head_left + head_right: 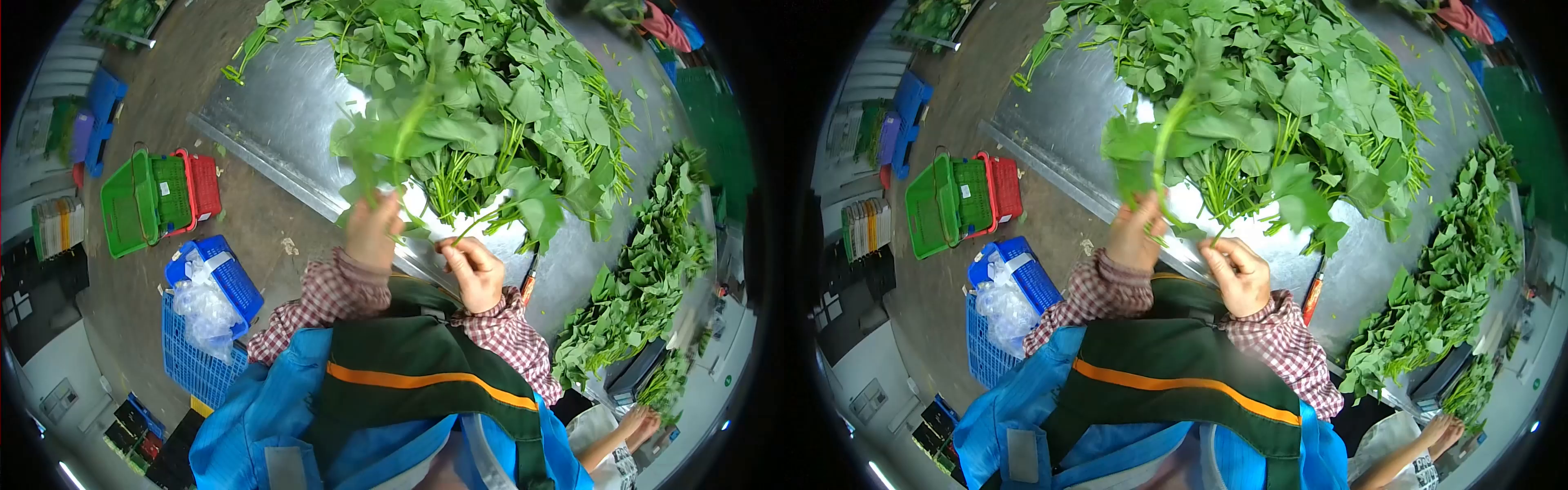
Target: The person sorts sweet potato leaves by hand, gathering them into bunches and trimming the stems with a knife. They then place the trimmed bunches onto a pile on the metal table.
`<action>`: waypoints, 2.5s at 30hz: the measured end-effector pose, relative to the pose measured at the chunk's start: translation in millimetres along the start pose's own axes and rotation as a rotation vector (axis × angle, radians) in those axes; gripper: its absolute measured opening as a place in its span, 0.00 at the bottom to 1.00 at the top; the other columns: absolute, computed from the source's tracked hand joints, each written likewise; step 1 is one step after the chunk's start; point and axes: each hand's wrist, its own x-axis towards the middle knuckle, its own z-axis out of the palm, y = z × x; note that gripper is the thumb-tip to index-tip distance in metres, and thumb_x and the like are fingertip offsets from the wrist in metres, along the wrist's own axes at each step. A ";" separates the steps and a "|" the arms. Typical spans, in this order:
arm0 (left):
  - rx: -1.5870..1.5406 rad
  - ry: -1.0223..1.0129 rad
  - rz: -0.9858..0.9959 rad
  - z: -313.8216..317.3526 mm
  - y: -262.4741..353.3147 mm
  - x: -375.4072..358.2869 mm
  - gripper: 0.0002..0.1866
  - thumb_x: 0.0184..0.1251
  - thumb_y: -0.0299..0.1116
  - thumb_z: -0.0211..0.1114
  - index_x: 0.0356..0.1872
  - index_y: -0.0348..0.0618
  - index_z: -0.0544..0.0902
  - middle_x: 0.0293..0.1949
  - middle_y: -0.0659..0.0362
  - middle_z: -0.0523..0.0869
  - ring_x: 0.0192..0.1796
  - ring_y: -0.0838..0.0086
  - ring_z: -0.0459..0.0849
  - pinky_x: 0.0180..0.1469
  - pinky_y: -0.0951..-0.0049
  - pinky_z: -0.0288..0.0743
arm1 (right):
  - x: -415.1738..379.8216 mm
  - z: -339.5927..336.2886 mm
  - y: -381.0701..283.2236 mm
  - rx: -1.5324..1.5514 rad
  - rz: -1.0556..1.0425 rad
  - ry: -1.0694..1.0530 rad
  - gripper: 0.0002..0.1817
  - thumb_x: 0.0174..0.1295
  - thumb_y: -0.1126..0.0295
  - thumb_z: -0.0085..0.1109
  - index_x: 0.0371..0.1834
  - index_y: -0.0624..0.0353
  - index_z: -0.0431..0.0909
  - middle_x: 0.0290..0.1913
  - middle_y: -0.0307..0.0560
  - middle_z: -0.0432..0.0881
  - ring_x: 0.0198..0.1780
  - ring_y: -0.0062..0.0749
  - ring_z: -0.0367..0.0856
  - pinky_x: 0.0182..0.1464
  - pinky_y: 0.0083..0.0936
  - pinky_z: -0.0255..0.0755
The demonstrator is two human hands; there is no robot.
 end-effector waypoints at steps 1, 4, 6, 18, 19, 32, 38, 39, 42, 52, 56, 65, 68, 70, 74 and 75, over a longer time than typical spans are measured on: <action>-0.113 0.070 0.009 -8.6 3.7 7.1 0.10 0.59 0.23 0.58 0.40 0.45 0.70 0.37 0.60 0.76 0.28 0.83 0.70 0.26 0.84 0.61 | -1.2 -11.6 16.2 -0.231 0.019 -0.144 0.10 0.55 0.70 0.58 0.39 0.59 0.79 0.36 0.48 0.81 0.31 0.28 0.78 0.33 0.22 0.71; 0.108 0.062 -0.103 -17.3 20.3 18.6 0.10 0.61 0.27 0.57 0.43 0.45 0.71 0.33 0.63 0.74 0.30 0.82 0.69 0.26 0.83 0.61 | -1.3 -34.5 36.4 -0.923 0.107 -0.335 0.16 0.52 0.66 0.58 0.45 0.52 0.76 0.37 0.53 0.79 0.40 0.47 0.77 0.42 0.37 0.71; 0.072 -0.039 -0.271 -28.2 15.5 33.3 0.11 0.63 0.31 0.55 0.45 0.45 0.71 0.30 0.64 0.71 0.30 0.82 0.68 0.27 0.82 0.61 | 15.0 -30.4 35.0 -0.823 0.108 -0.131 0.20 0.52 0.60 0.59 0.47 0.53 0.71 0.40 0.53 0.76 0.39 0.47 0.77 0.41 0.38 0.70; 0.294 -0.135 -0.021 -20.7 26.3 4.3 0.15 0.64 0.30 0.54 0.51 0.43 0.66 0.40 0.54 0.80 0.32 0.76 0.77 0.37 0.75 0.72 | 65.8 -26.8 11.1 0.317 0.449 0.002 0.11 0.56 0.72 0.58 0.40 0.65 0.73 0.27 0.43 0.80 0.21 0.21 0.76 0.18 0.12 0.67; 0.322 -0.120 -0.114 -19.5 8.1 4.8 0.14 0.63 0.28 0.55 0.49 0.43 0.67 0.41 0.53 0.79 0.34 0.76 0.77 0.38 0.74 0.73 | 60.5 -15.5 2.9 0.347 0.444 0.002 0.10 0.55 0.74 0.59 0.40 0.65 0.74 0.28 0.44 0.80 0.23 0.22 0.78 0.19 0.13 0.68; 0.068 -0.100 -0.069 7.9 -6.7 -0.9 0.10 0.57 0.20 0.60 0.32 0.44 0.67 0.34 0.55 0.79 0.37 0.68 0.81 0.41 0.69 0.77 | 12.8 -67.1 28.3 -0.869 0.394 -0.409 0.12 0.54 0.75 0.53 0.43 0.57 0.77 0.26 0.43 0.78 0.26 0.29 0.79 0.31 0.27 0.75; 0.378 -0.200 0.017 4.0 -6.9 3.4 0.08 0.56 0.21 0.61 0.29 0.42 0.70 0.34 0.56 0.80 0.40 0.71 0.81 0.42 0.72 0.76 | 50.7 -2.0 -31.3 -0.277 0.029 -0.002 0.16 0.55 0.61 0.59 0.42 0.61 0.77 0.19 0.38 0.74 0.18 0.29 0.71 0.23 0.22 0.66; 0.481 -0.235 0.039 4.7 -5.8 2.6 0.08 0.56 0.21 0.61 0.28 0.43 0.70 0.35 0.55 0.80 0.41 0.70 0.81 0.43 0.72 0.76 | 62.1 5.9 -28.7 -0.101 0.262 -0.075 0.17 0.55 0.61 0.59 0.41 0.63 0.77 0.18 0.35 0.73 0.15 0.24 0.67 0.19 0.20 0.63; 0.430 -0.219 0.065 20.8 7.9 -10.1 0.08 0.56 0.20 0.61 0.28 0.41 0.70 0.32 0.57 0.80 0.38 0.74 0.80 0.40 0.73 0.76 | 72.5 14.9 -12.4 0.482 0.454 0.128 0.16 0.55 0.60 0.61 0.37 0.63 0.77 0.17 0.32 0.71 0.11 0.17 0.61 0.14 0.17 0.55; 1.077 -0.081 0.389 -15.0 8.8 11.1 0.14 0.58 0.34 0.63 0.37 0.36 0.72 0.34 0.61 0.75 0.34 0.83 0.71 0.39 0.81 0.68 | 73.5 7.8 -13.4 -0.131 0.001 0.101 0.16 0.58 0.70 0.55 0.47 0.67 0.71 0.34 0.43 0.76 0.30 0.21 0.73 0.30 0.16 0.69; 0.406 -0.116 0.101 -0.8 -10.0 6.3 0.13 0.55 0.26 0.65 0.38 0.38 0.69 0.31 0.62 0.76 0.35 0.82 0.75 0.37 0.82 0.70 | 49.0 35.9 -3.9 -0.486 -0.366 0.036 0.17 0.53 0.75 0.59 0.47 0.63 0.73 0.39 0.49 0.72 0.29 0.27 0.73 0.30 0.20 0.68; 1.099 -0.223 0.513 1.2 -7.3 1.4 0.14 0.52 0.26 0.61 0.37 0.34 0.68 0.34 0.47 0.76 0.38 0.59 0.77 0.40 0.65 0.70 | 58.8 49.8 -55.0 -0.506 -0.314 0.070 0.08 0.49 0.68 0.61 0.29 0.59 0.76 0.27 0.44 0.73 0.23 0.32 0.74 0.26 0.25 0.67; 1.005 -0.260 0.459 -10.0 -27.2 11.9 0.14 0.58 0.25 0.58 0.42 0.35 0.64 0.39 0.56 0.75 0.38 0.76 0.74 0.40 0.78 0.70 | 69.6 47.3 -29.1 -0.357 -0.058 0.056 0.10 0.48 0.66 0.62 0.26 0.60 0.73 0.20 0.41 0.74 0.21 0.26 0.73 0.25 0.22 0.68; 0.979 -0.316 0.337 -2.7 -12.2 2.4 0.15 0.58 0.25 0.57 0.43 0.35 0.62 0.41 0.55 0.74 0.41 0.76 0.74 0.43 0.78 0.69 | 70.6 40.0 -22.3 -0.055 0.105 0.051 0.08 0.51 0.70 0.60 0.25 0.63 0.72 0.19 0.34 0.73 0.21 0.13 0.68 0.24 0.15 0.66; 1.198 -0.283 0.397 -5.7 -11.9 -1.5 0.21 0.56 0.23 0.56 0.49 0.35 0.60 0.42 0.55 0.72 0.44 0.76 0.74 0.45 0.79 0.68 | 70.4 33.3 -16.8 0.082 0.224 -0.004 0.07 0.54 0.72 0.59 0.30 0.64 0.72 0.19 0.35 0.72 0.20 0.12 0.67 0.21 0.11 0.62; 1.196 -0.279 0.409 -5.4 -13.6 -2.0 0.21 0.56 0.23 0.56 0.50 0.35 0.59 0.41 0.55 0.72 0.44 0.76 0.74 0.46 0.78 0.68 | 69.0 35.7 -14.4 0.024 0.189 -0.025 0.07 0.54 0.72 0.59 0.30 0.63 0.71 0.18 0.35 0.72 0.19 0.12 0.66 0.20 0.11 0.61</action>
